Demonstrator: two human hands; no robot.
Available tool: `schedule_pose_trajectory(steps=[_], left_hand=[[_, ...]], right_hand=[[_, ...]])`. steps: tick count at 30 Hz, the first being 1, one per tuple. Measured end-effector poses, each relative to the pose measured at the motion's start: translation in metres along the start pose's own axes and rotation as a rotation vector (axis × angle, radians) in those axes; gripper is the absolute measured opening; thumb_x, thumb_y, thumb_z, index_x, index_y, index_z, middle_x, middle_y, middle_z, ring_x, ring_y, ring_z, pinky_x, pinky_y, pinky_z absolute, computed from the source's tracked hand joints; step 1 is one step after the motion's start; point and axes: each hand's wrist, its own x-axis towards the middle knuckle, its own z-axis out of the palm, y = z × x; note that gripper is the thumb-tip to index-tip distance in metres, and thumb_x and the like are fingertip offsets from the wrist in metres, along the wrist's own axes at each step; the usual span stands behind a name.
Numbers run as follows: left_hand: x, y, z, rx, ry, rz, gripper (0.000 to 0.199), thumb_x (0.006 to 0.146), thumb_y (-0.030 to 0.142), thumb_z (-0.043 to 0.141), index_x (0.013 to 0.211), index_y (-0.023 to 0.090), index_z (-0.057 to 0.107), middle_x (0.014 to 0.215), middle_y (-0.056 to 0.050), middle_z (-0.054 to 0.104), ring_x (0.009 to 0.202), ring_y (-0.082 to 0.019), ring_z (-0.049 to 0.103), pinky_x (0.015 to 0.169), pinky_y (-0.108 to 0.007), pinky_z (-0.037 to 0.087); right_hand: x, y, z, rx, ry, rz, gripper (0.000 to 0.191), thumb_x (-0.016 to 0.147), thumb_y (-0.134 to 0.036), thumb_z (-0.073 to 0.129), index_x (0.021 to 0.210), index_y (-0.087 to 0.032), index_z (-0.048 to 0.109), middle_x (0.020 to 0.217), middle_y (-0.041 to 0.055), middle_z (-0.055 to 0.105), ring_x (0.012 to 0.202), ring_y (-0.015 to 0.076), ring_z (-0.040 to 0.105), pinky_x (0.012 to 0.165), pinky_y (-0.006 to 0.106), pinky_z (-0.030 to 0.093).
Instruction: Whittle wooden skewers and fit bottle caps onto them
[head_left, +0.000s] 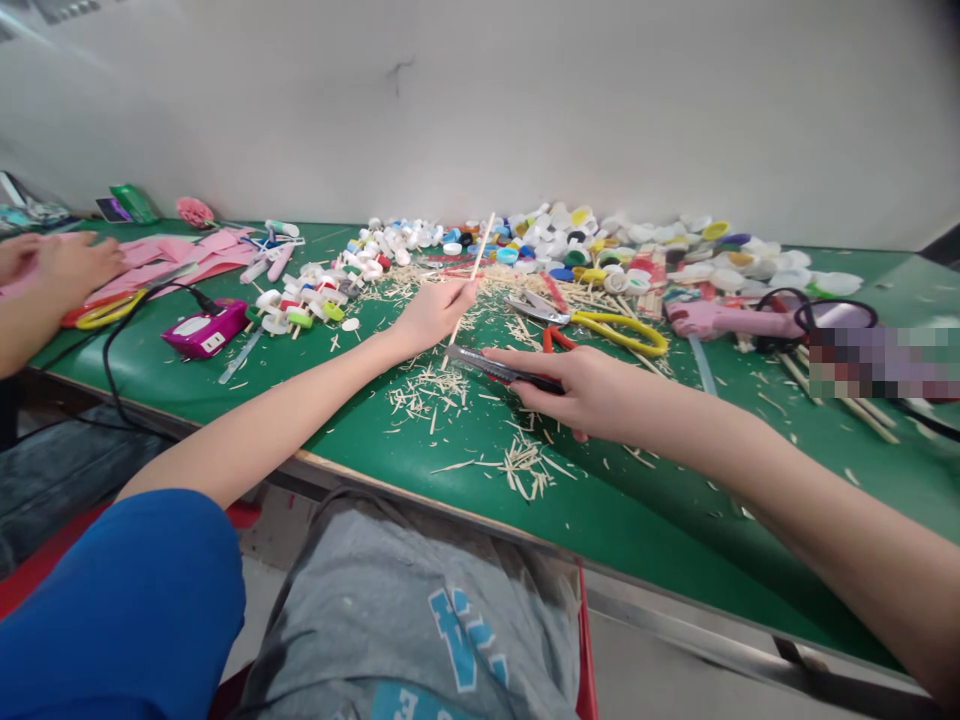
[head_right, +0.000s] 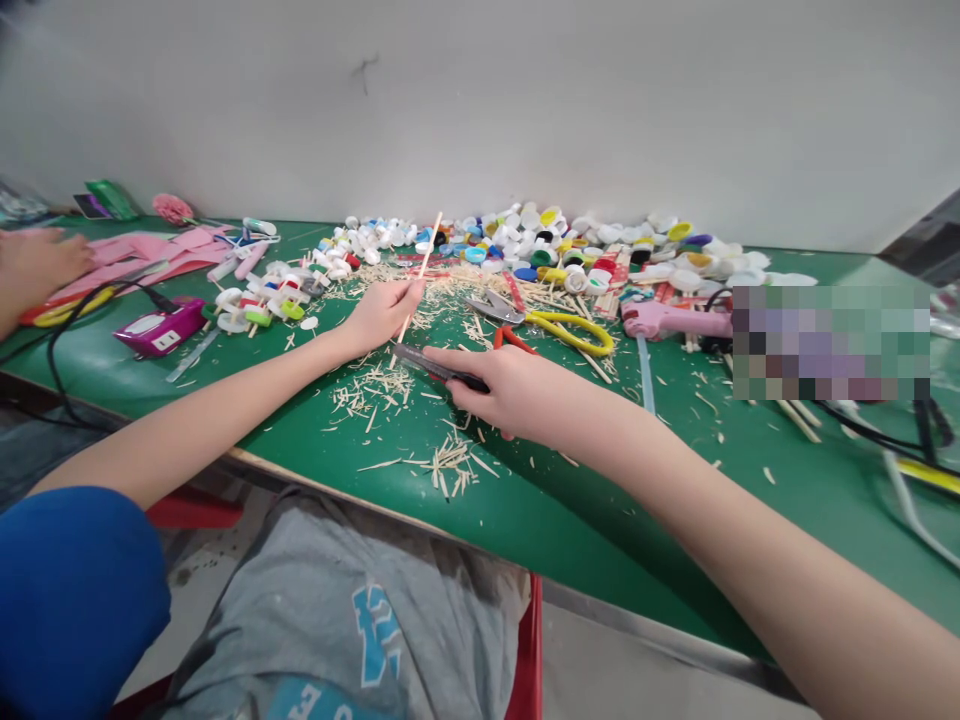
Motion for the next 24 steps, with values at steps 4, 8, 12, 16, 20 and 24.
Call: schedule_pose_trajectory(steps=[4, 8, 12, 16, 20, 24], left_hand=[[-0.0003, 0.0028, -0.0007, 0.004, -0.011, -0.002, 0.046, 0.095, 0.042, 0.032, 0.056, 0.018, 0.033, 0.049, 0.003, 0.038, 0.049, -0.008, 0.036, 0.054, -0.026, 0.029], [-0.0008, 0.0006, -0.0015, -0.008, -0.014, -0.009, 0.047, 0.096, 0.043, 0.031, 0.055, 0.018, 0.033, 0.048, 0.003, 0.037, 0.048, -0.007, 0.035, 0.054, -0.026, 0.029], [-0.0007, -0.0013, -0.0021, 0.000, -0.012, -0.008, 0.048, 0.096, 0.043, 0.031, 0.055, 0.018, 0.032, 0.047, 0.004, 0.037, 0.046, -0.007, 0.035, 0.054, -0.026, 0.028], [-0.0013, 0.0011, -0.0033, -0.003, -0.016, -0.015, 0.047, 0.096, 0.041, 0.032, 0.055, 0.018, 0.032, 0.047, 0.004, 0.037, 0.046, -0.006, 0.036, 0.054, -0.025, 0.029], [-0.0020, 0.0020, -0.0041, 0.004, -0.018, -0.017, 0.047, 0.096, 0.041, 0.031, 0.055, 0.018, 0.034, 0.047, 0.004, 0.038, 0.047, -0.006, 0.037, 0.054, -0.025, 0.029], [-0.0013, 0.0006, -0.0036, 0.024, -0.011, -0.019, 0.047, 0.096, 0.041, 0.032, 0.055, 0.018, 0.035, 0.048, 0.003, 0.040, 0.047, -0.007, 0.038, 0.055, -0.025, 0.030]], right_hand=[[-0.0006, 0.0061, -0.0030, 0.078, -0.077, 0.002, 0.057, 0.093, -0.048, 0.041, 0.148, -0.033, 0.035, 0.065, -0.0051, 0.058, 0.040, 0.0031, 0.046, 0.049, 0.017, 0.038], [-0.0025, 0.0080, -0.0026, 0.088, -0.142, 0.000, 0.057, 0.093, -0.051, 0.040, 0.148, -0.035, 0.035, 0.070, -0.0044, 0.060, 0.040, 0.0030, 0.046, 0.045, 0.017, 0.036], [-0.0032, 0.0057, -0.0003, 0.093, -0.127, 0.015, 0.055, 0.093, -0.051, 0.039, 0.146, -0.036, 0.037, 0.071, -0.0041, 0.059, 0.042, 0.0029, 0.047, 0.045, 0.016, 0.034], [-0.0035, 0.0028, -0.0015, 0.070, -0.094, -0.014, 0.053, 0.093, -0.047, 0.040, 0.145, -0.035, 0.039, 0.070, -0.0041, 0.058, 0.044, 0.0022, 0.044, 0.046, 0.016, 0.031], [-0.0048, 0.0002, -0.0041, 0.011, -0.028, -0.040, 0.053, 0.093, -0.046, 0.039, 0.145, -0.035, 0.040, 0.070, -0.0038, 0.058, 0.045, 0.0023, 0.040, 0.048, 0.017, 0.028], [-0.0034, 0.0009, -0.0020, -0.151, 0.089, -0.012, 0.053, 0.094, -0.044, 0.037, 0.146, -0.032, 0.040, 0.056, -0.0035, 0.050, 0.043, 0.0033, 0.034, 0.049, 0.017, 0.024]])
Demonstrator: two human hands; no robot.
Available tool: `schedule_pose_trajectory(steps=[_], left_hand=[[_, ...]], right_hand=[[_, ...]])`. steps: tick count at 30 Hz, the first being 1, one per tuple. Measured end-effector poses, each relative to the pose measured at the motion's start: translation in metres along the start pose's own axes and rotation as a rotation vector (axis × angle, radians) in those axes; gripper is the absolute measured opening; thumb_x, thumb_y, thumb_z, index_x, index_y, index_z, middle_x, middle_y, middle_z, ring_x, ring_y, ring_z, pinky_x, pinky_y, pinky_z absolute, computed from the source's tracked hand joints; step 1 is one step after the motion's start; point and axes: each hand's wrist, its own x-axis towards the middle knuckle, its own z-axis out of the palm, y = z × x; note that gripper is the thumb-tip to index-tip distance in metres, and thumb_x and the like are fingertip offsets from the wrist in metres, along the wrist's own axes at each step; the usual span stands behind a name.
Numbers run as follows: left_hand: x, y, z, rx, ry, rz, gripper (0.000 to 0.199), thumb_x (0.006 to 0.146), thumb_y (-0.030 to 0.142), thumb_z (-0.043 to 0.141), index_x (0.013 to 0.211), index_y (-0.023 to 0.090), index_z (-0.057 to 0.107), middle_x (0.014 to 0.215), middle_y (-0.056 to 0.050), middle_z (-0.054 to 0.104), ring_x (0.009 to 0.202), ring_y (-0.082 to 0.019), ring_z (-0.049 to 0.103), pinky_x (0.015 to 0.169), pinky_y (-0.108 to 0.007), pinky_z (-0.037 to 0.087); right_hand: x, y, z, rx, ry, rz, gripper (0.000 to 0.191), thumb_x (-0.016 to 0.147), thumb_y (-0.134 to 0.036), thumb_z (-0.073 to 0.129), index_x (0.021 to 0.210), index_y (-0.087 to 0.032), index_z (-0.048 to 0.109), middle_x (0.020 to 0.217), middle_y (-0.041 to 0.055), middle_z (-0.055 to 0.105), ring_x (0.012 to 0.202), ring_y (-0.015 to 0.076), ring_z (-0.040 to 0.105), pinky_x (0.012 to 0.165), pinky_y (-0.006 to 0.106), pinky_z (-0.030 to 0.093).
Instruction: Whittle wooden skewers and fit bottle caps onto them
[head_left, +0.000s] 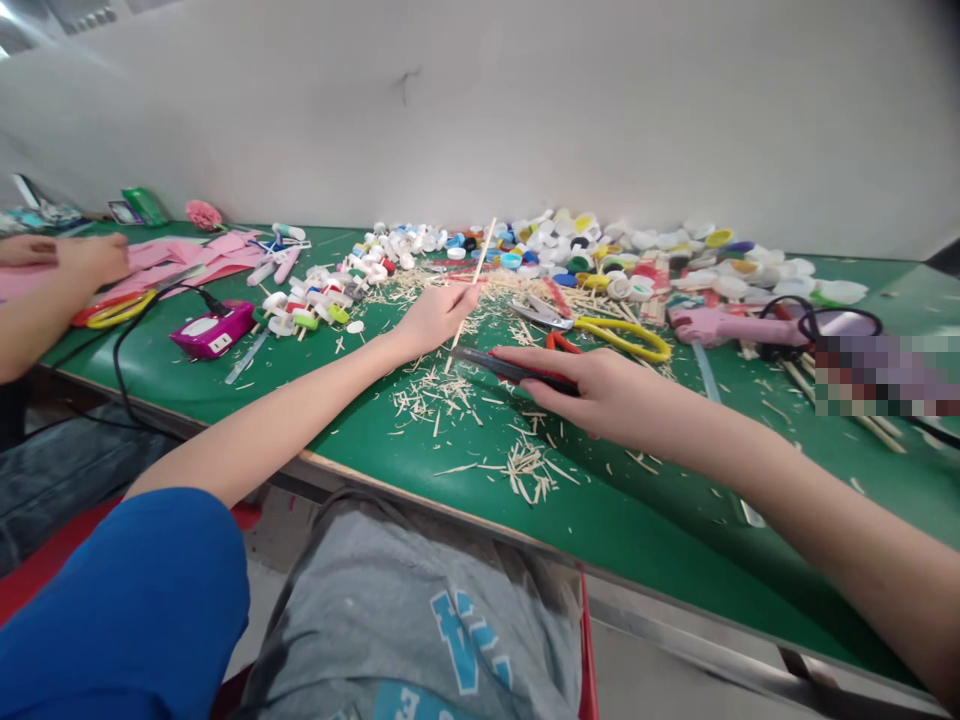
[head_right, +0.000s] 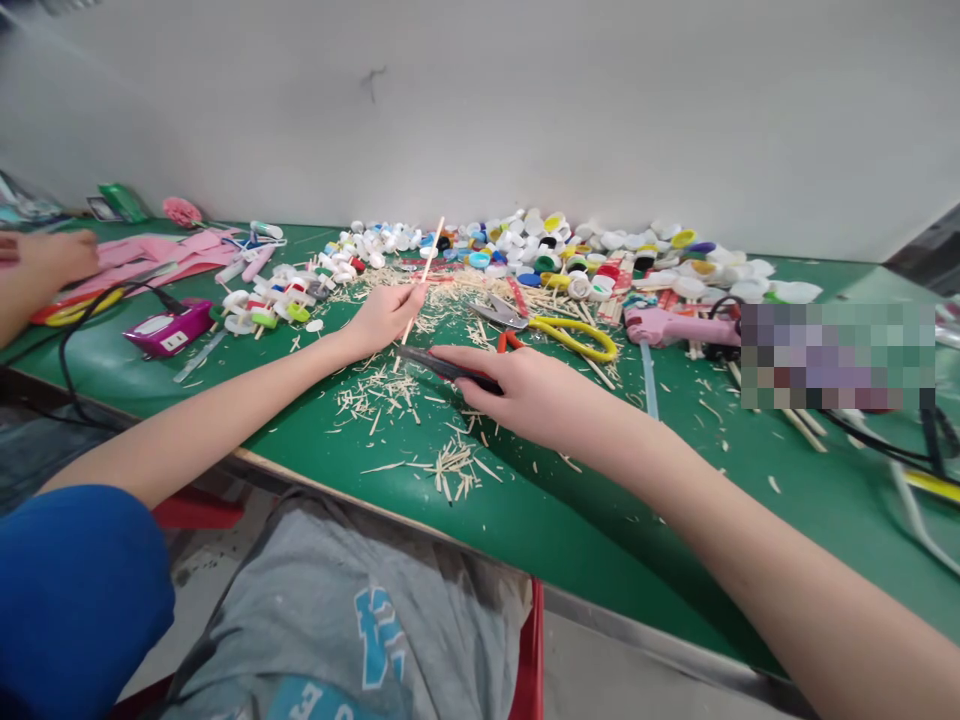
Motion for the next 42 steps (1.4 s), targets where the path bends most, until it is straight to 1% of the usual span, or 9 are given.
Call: schedule_pose_trajectory(steps=[3, 5, 12, 18, 24, 29, 34, 38, 42], left_hand=[[0.000, 0.000, 0.000, 0.001, -0.005, -0.003, 0.047, 0.096, 0.039, 0.032, 0.055, 0.017, 0.035, 0.048, 0.003, 0.040, 0.048, -0.006, 0.039, 0.056, -0.025, 0.031], [0.000, 0.000, 0.001, -0.006, -0.007, -0.009, 0.047, 0.096, 0.039, 0.031, 0.055, 0.017, 0.035, 0.049, 0.003, 0.040, 0.048, -0.006, 0.037, 0.056, -0.025, 0.030], [0.000, -0.001, 0.000, -0.037, -0.007, -0.036, 0.048, 0.096, 0.038, 0.032, 0.053, 0.017, 0.036, 0.047, 0.003, 0.039, 0.048, -0.006, 0.036, 0.053, -0.024, 0.029], [0.001, -0.002, 0.001, -0.025, -0.003, -0.043, 0.050, 0.095, 0.040, 0.033, 0.051, 0.017, 0.035, 0.046, 0.003, 0.038, 0.048, -0.006, 0.035, 0.053, -0.024, 0.028], [0.002, -0.003, 0.003, -0.004, -0.015, -0.045, 0.049, 0.095, 0.043, 0.032, 0.053, 0.017, 0.034, 0.046, 0.003, 0.038, 0.047, -0.006, 0.035, 0.053, -0.025, 0.027], [0.002, -0.001, 0.004, 0.017, -0.022, -0.015, 0.047, 0.095, 0.039, 0.033, 0.054, 0.018, 0.032, 0.046, 0.004, 0.037, 0.047, -0.006, 0.034, 0.053, -0.025, 0.026], [0.000, 0.001, 0.001, -0.030, -0.018, -0.051, 0.047, 0.095, 0.040, 0.032, 0.054, 0.018, 0.033, 0.046, 0.004, 0.037, 0.045, -0.006, 0.035, 0.053, -0.024, 0.028], [0.000, 0.002, 0.000, -0.037, -0.009, -0.046, 0.047, 0.095, 0.040, 0.033, 0.054, 0.018, 0.034, 0.045, 0.004, 0.038, 0.046, -0.006, 0.036, 0.053, -0.024, 0.030], [0.000, 0.002, 0.000, -0.031, -0.010, -0.049, 0.047, 0.095, 0.042, 0.032, 0.054, 0.019, 0.032, 0.045, 0.003, 0.039, 0.046, -0.007, 0.036, 0.053, -0.025, 0.030]], right_hand=[[0.003, 0.001, 0.005, -0.121, 0.070, -0.030, 0.053, 0.094, -0.042, 0.036, 0.146, -0.034, 0.039, 0.055, -0.0024, 0.048, 0.043, 0.0029, 0.032, 0.049, 0.017, 0.022], [0.005, 0.001, 0.008, -0.124, 0.054, -0.048, 0.053, 0.094, -0.041, 0.034, 0.146, -0.033, 0.039, 0.055, -0.0024, 0.048, 0.042, 0.0027, 0.031, 0.049, 0.017, 0.022], [0.009, -0.002, 0.009, 0.001, 0.002, -0.041, 0.055, 0.094, -0.043, 0.036, 0.148, -0.032, 0.036, 0.054, -0.0036, 0.047, 0.041, 0.0036, 0.035, 0.048, 0.018, 0.025], [0.008, -0.007, 0.003, 0.145, -0.063, -0.007, 0.055, 0.093, -0.042, 0.038, 0.147, -0.032, 0.037, 0.055, -0.0054, 0.052, 0.040, 0.0036, 0.044, 0.050, 0.016, 0.034], [0.007, -0.005, 0.002, 0.202, -0.095, 0.003, 0.054, 0.093, -0.044, 0.040, 0.147, -0.033, 0.038, 0.055, -0.0065, 0.053, 0.039, 0.0040, 0.047, 0.050, 0.016, 0.038], [0.004, -0.010, 0.001, 0.229, -0.141, 0.034, 0.056, 0.094, -0.040, 0.039, 0.149, -0.032, 0.033, 0.061, -0.0057, 0.057, 0.039, 0.0034, 0.047, 0.047, 0.015, 0.038], [-0.003, -0.016, 0.001, 0.227, -0.218, 0.042, 0.056, 0.094, -0.037, 0.039, 0.150, -0.029, 0.033, 0.061, -0.0053, 0.056, 0.039, 0.0028, 0.046, 0.045, 0.015, 0.037], [-0.003, -0.015, 0.000, 0.280, -0.232, 0.059, 0.058, 0.094, -0.041, 0.041, 0.150, -0.032, 0.032, 0.067, -0.0049, 0.057, 0.039, 0.0028, 0.047, 0.045, 0.015, 0.037], [-0.002, -0.016, -0.002, 0.316, -0.231, 0.065, 0.058, 0.094, -0.045, 0.040, 0.149, -0.029, 0.034, 0.073, -0.0021, 0.060, 0.040, 0.0030, 0.046, 0.044, 0.016, 0.037]])
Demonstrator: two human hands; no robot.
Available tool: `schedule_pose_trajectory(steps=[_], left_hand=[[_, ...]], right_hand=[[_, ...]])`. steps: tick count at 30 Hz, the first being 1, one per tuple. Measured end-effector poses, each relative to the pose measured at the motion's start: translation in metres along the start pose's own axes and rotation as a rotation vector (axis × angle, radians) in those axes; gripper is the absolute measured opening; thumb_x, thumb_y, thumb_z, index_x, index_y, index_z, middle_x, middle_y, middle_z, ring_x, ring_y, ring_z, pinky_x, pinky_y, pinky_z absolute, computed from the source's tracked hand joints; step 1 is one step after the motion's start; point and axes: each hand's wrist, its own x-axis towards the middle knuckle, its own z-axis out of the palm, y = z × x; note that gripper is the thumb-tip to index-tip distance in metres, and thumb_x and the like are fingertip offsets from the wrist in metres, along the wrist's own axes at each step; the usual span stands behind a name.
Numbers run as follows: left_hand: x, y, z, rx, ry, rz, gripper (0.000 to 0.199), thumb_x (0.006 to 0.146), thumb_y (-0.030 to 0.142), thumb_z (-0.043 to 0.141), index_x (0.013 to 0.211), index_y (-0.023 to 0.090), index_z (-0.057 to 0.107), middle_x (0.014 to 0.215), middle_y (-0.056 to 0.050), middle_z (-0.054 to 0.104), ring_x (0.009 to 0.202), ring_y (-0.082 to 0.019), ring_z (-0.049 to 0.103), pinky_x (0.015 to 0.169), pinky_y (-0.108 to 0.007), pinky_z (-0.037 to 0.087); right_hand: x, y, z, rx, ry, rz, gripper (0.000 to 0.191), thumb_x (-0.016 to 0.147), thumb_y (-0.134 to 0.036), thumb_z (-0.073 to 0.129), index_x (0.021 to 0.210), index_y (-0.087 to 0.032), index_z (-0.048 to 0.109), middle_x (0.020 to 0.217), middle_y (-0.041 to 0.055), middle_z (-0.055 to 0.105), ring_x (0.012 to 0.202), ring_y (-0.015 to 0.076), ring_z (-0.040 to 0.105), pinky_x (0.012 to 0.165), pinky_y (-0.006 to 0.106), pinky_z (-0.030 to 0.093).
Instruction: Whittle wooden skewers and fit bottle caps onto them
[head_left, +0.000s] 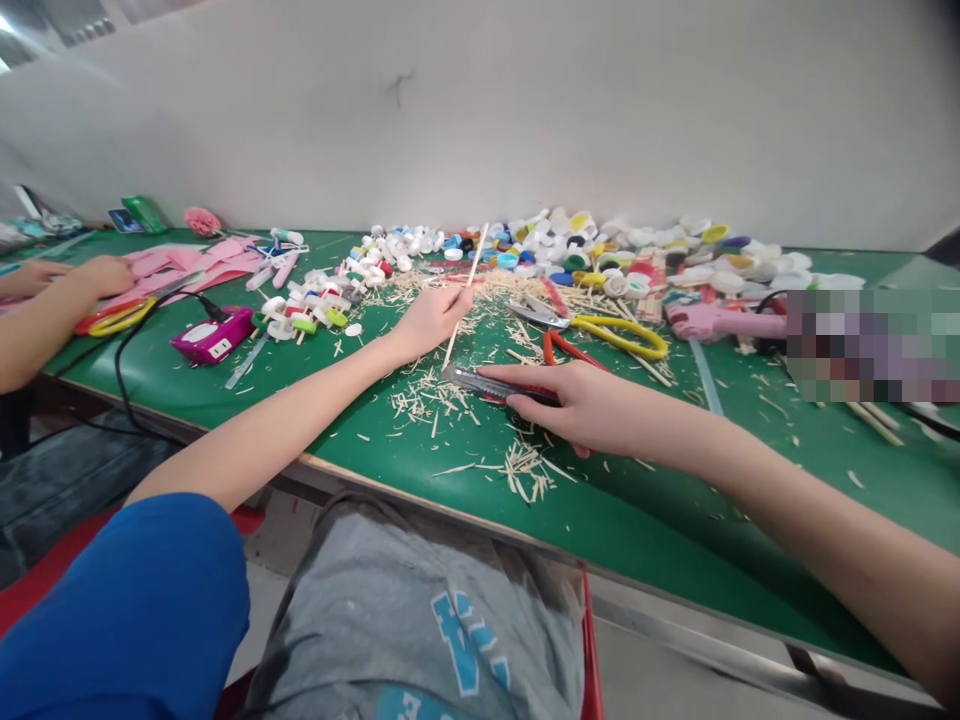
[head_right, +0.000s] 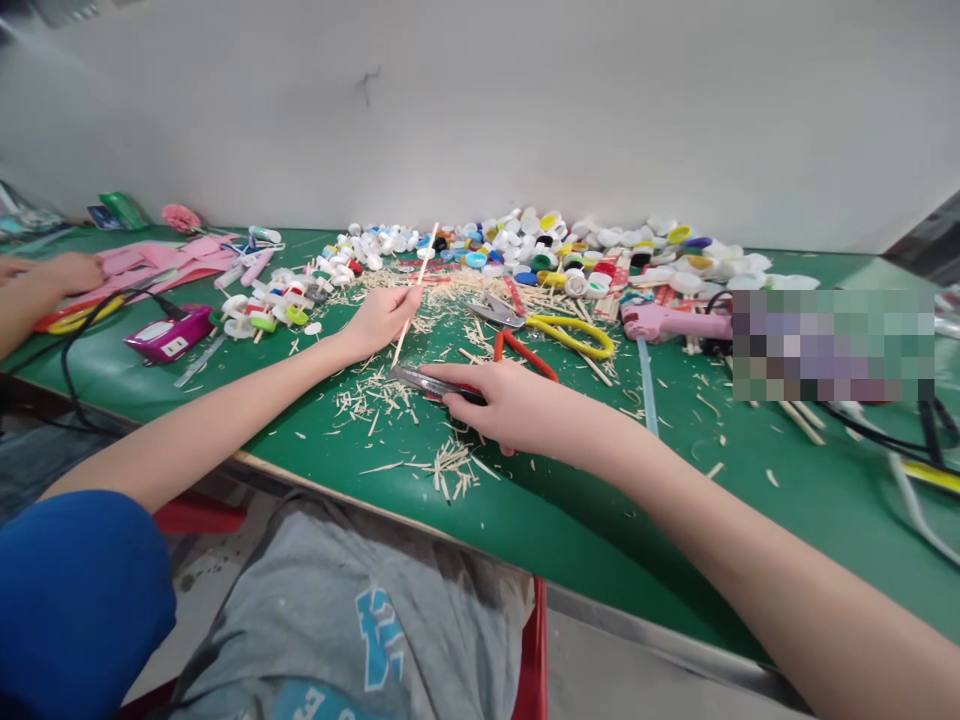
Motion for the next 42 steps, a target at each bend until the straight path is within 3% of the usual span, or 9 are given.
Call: schedule_pose_trajectory(steps=[4, 12, 21, 27, 34, 42], left_hand=[[0.000, 0.000, -0.001, 0.022, 0.004, -0.004, 0.047, 0.095, 0.042, 0.032, 0.054, 0.019, 0.031, 0.045, 0.003, 0.038, 0.046, -0.007, 0.036, 0.052, -0.025, 0.029], [0.000, -0.002, -0.001, 0.040, 0.001, 0.007, 0.047, 0.095, 0.041, 0.032, 0.054, 0.019, 0.033, 0.047, 0.003, 0.038, 0.048, -0.008, 0.037, 0.054, -0.026, 0.029], [-0.001, 0.000, -0.001, 0.016, -0.003, 0.011, 0.047, 0.095, 0.042, 0.032, 0.055, 0.018, 0.034, 0.047, 0.003, 0.040, 0.047, -0.007, 0.039, 0.054, -0.025, 0.031], [-0.002, 0.000, -0.001, 0.001, -0.009, -0.001, 0.048, 0.096, 0.042, 0.030, 0.055, 0.018, 0.037, 0.045, 0.003, 0.040, 0.045, -0.007, 0.037, 0.053, -0.025, 0.032], [-0.001, 0.000, -0.001, 0.000, -0.010, 0.004, 0.048, 0.096, 0.041, 0.031, 0.054, 0.018, 0.035, 0.046, 0.004, 0.040, 0.046, -0.007, 0.036, 0.054, -0.025, 0.032], [-0.001, -0.001, 0.000, 0.018, -0.002, 0.006, 0.047, 0.097, 0.040, 0.029, 0.057, 0.018, 0.040, 0.049, 0.003, 0.045, 0.049, -0.007, 0.042, 0.056, -0.024, 0.034]], right_hand=[[-0.001, 0.000, -0.001, 0.003, 0.032, -0.016, 0.056, 0.093, -0.045, 0.040, 0.148, -0.031, 0.036, 0.077, -0.0019, 0.061, 0.042, 0.0027, 0.046, 0.045, 0.016, 0.038], [0.003, 0.014, 0.002, -0.124, 0.226, -0.055, 0.057, 0.093, -0.045, 0.039, 0.148, -0.029, 0.036, 0.055, -0.0049, 0.049, 0.041, 0.0039, 0.039, 0.047, 0.017, 0.027], [0.006, 0.017, 0.002, -0.128, 0.166, -0.060, 0.056, 0.093, -0.045, 0.039, 0.147, -0.029, 0.038, 0.053, -0.0050, 0.047, 0.039, 0.0031, 0.035, 0.046, 0.017, 0.027], [0.003, 0.018, 0.000, -0.036, 0.021, -0.010, 0.056, 0.092, -0.049, 0.041, 0.146, -0.033, 0.039, 0.069, -0.0039, 0.058, 0.040, 0.0030, 0.044, 0.045, 0.017, 0.033], [0.003, 0.019, -0.001, -0.005, 0.029, -0.011, 0.053, 0.093, -0.051, 0.040, 0.145, -0.039, 0.039, 0.076, -0.0048, 0.060, 0.043, 0.0023, 0.045, 0.046, 0.017, 0.036], [0.001, 0.016, -0.005, -0.071, 0.134, -0.006, 0.057, 0.093, -0.048, 0.040, 0.148, -0.034, 0.034, 0.067, -0.0039, 0.057, 0.044, 0.0039, 0.045, 0.049, 0.018, 0.034]])
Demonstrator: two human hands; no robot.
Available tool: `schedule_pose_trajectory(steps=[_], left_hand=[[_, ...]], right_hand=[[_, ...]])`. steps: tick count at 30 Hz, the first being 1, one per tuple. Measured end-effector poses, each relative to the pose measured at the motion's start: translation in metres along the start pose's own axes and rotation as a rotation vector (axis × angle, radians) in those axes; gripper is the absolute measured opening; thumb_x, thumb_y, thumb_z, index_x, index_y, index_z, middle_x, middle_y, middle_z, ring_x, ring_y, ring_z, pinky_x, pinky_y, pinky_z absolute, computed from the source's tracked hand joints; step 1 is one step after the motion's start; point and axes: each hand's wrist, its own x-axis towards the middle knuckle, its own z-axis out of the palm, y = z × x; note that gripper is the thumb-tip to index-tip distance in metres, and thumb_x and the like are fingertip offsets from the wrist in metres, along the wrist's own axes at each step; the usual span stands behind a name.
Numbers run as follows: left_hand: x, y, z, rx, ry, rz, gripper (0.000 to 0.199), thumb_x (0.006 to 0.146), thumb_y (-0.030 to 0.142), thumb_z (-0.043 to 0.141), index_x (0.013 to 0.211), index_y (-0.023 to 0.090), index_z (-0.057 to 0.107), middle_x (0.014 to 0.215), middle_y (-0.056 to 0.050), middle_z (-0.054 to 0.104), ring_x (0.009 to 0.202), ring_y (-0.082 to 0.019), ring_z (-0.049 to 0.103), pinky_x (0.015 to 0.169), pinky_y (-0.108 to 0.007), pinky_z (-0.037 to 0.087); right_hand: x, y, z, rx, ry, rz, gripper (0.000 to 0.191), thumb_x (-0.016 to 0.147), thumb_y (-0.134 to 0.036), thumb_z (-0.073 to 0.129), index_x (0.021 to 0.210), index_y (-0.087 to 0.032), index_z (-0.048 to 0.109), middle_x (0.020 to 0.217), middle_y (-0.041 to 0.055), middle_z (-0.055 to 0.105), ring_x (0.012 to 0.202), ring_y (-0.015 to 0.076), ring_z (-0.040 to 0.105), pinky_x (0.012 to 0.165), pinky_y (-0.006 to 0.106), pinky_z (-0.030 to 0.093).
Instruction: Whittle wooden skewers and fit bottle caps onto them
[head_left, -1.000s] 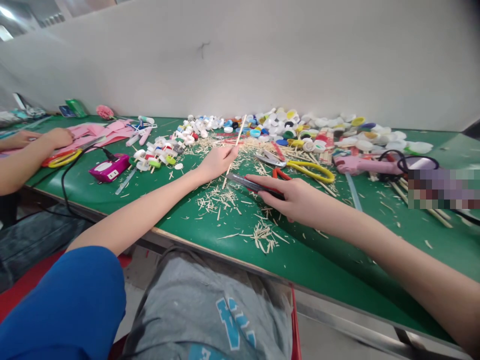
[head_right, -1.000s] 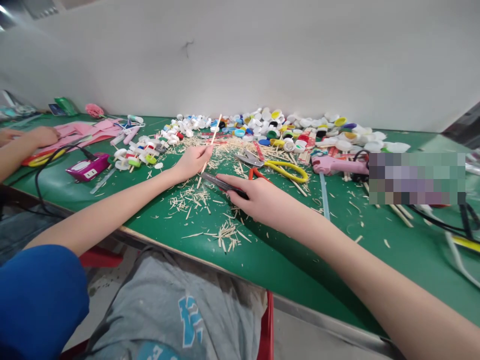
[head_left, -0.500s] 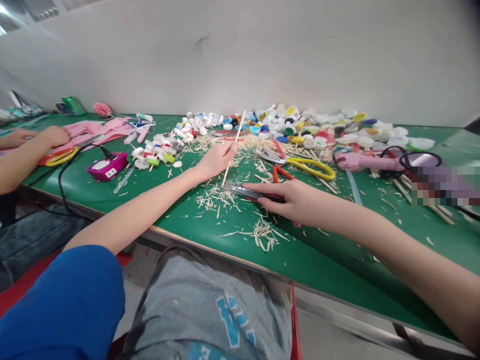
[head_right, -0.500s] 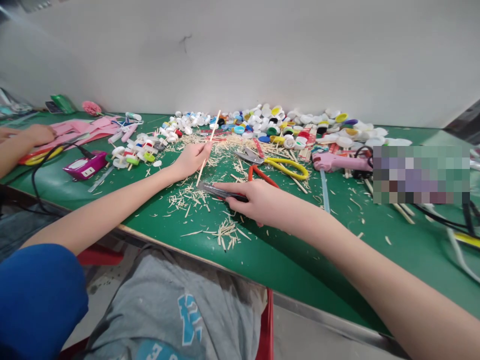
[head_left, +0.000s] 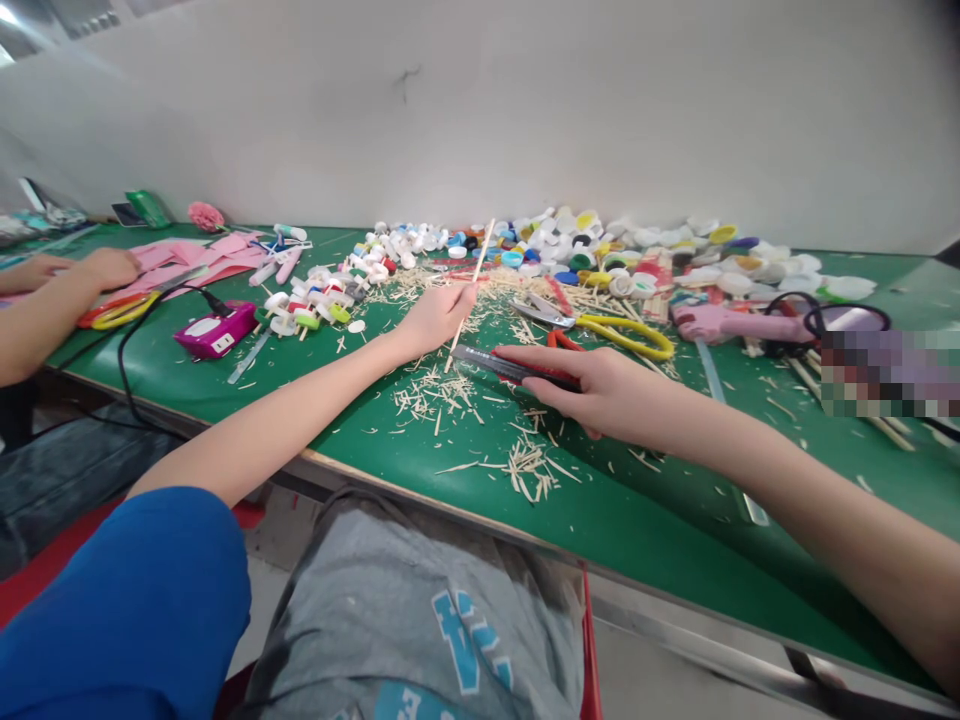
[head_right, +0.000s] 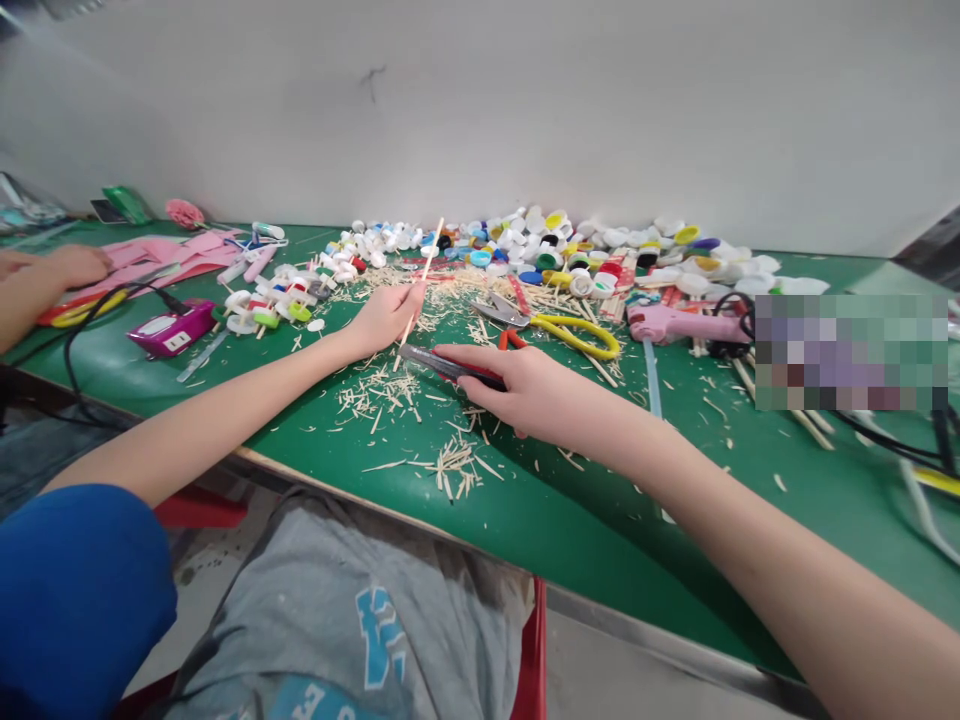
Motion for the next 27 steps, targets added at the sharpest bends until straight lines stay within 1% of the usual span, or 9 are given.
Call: schedule_pose_trajectory(steps=[3, 5, 9, 13, 16, 20, 22, 25, 27], left_hand=[[0.000, 0.001, 0.000, -0.004, 0.003, -0.018, 0.046, 0.097, 0.038, 0.029, 0.058, 0.018, 0.042, 0.049, 0.003, 0.046, 0.050, -0.007, 0.043, 0.056, -0.024, 0.034], [0.000, 0.001, 0.000, -0.008, 0.000, -0.027, 0.046, 0.097, 0.038, 0.029, 0.058, 0.018, 0.042, 0.049, 0.003, 0.046, 0.050, -0.007, 0.043, 0.056, -0.023, 0.034], [0.000, 0.001, 0.001, -0.013, -0.008, -0.039, 0.050, 0.097, 0.040, 0.027, 0.056, 0.017, 0.043, 0.048, 0.003, 0.046, 0.049, -0.006, 0.043, 0.056, -0.023, 0.035], [0.000, -0.001, 0.001, -0.026, -0.024, -0.057, 0.054, 0.097, 0.045, 0.024, 0.056, 0.017, 0.045, 0.047, 0.002, 0.047, 0.050, -0.007, 0.046, 0.057, -0.023, 0.037], [0.000, -0.003, 0.001, -0.035, -0.038, -0.072, 0.056, 0.097, 0.047, 0.022, 0.056, 0.017, 0.047, 0.048, 0.002, 0.048, 0.050, -0.007, 0.046, 0.057, -0.024, 0.037], [0.001, -0.002, 0.002, -0.021, -0.052, -0.086, 0.057, 0.097, 0.047, 0.021, 0.056, 0.017, 0.047, 0.049, 0.001, 0.048, 0.050, -0.008, 0.045, 0.058, -0.024, 0.037], [0.001, 0.001, 0.001, -0.012, -0.061, -0.093, 0.058, 0.096, 0.049, 0.021, 0.056, 0.017, 0.046, 0.049, 0.001, 0.048, 0.050, -0.008, 0.045, 0.058, -0.024, 0.037], [0.000, 0.003, 0.001, -0.014, -0.079, -0.095, 0.059, 0.096, 0.052, 0.018, 0.057, 0.017, 0.045, 0.049, 0.001, 0.048, 0.051, -0.008, 0.045, 0.059, -0.024, 0.037], [0.000, 0.003, 0.001, -0.024, -0.090, -0.091, 0.058, 0.096, 0.052, 0.017, 0.058, 0.018, 0.045, 0.048, 0.002, 0.048, 0.050, -0.008, 0.045, 0.059, -0.025, 0.038]], right_hand=[[0.004, 0.001, 0.003, -0.082, 0.048, -0.028, 0.057, 0.094, -0.048, 0.038, 0.148, -0.032, 0.034, 0.060, -0.0040, 0.053, 0.043, 0.0041, 0.042, 0.049, 0.017, 0.030], [0.007, 0.001, 0.006, -0.146, 0.072, -0.040, 0.056, 0.094, -0.047, 0.037, 0.148, -0.032, 0.036, 0.058, -0.0037, 0.052, 0.042, 0.0041, 0.040, 0.049, 0.018, 0.028], [0.011, 0.002, 0.010, -0.204, 0.078, -0.039, 0.053, 0.094, -0.047, 0.035, 0.147, -0.036, 0.037, 0.056, -0.0039, 0.051, 0.042, 0.0041, 0.039, 0.049, 0.018, 0.027], [0.013, 0.001, 0.009, -0.240, 0.084, -0.068, 0.054, 0.094, -0.047, 0.036, 0.147, -0.034, 0.037, 0.052, -0.0041, 0.048, 0.041, 0.0042, 0.038, 0.049, 0.018, 0.026], [0.012, -0.001, 0.007, -0.197, 0.041, -0.061, 0.053, 0.095, -0.045, 0.036, 0.147, -0.036, 0.035, 0.053, -0.0054, 0.050, 0.042, 0.0039, 0.041, 0.050, 0.017, 0.030], [0.013, -0.001, 0.004, -0.132, 0.012, -0.039, 0.055, 0.095, -0.042, 0.038, 0.148, -0.030, 0.036, 0.051, -0.0052, 0.049, 0.041, 0.0047, 0.045, 0.052, 0.018, 0.033], [0.014, 0.001, 0.004, -0.115, 0.005, -0.050, 0.055, 0.094, -0.043, 0.038, 0.148, -0.029, 0.037, 0.050, -0.0053, 0.049, 0.040, 0.0052, 0.046, 0.052, 0.018, 0.035], [0.015, 0.004, 0.003, -0.060, -0.031, -0.064, 0.057, 0.093, -0.047, 0.040, 0.148, -0.031, 0.036, 0.057, -0.0055, 0.054, 0.041, 0.0051, 0.048, 0.053, 0.018, 0.039], [0.015, 0.005, 0.003, -0.034, -0.044, -0.058, 0.059, 0.093, -0.049, 0.040, 0.148, -0.031, 0.036, 0.059, -0.0049, 0.056, 0.041, 0.0055, 0.049, 0.052, 0.018, 0.039]])
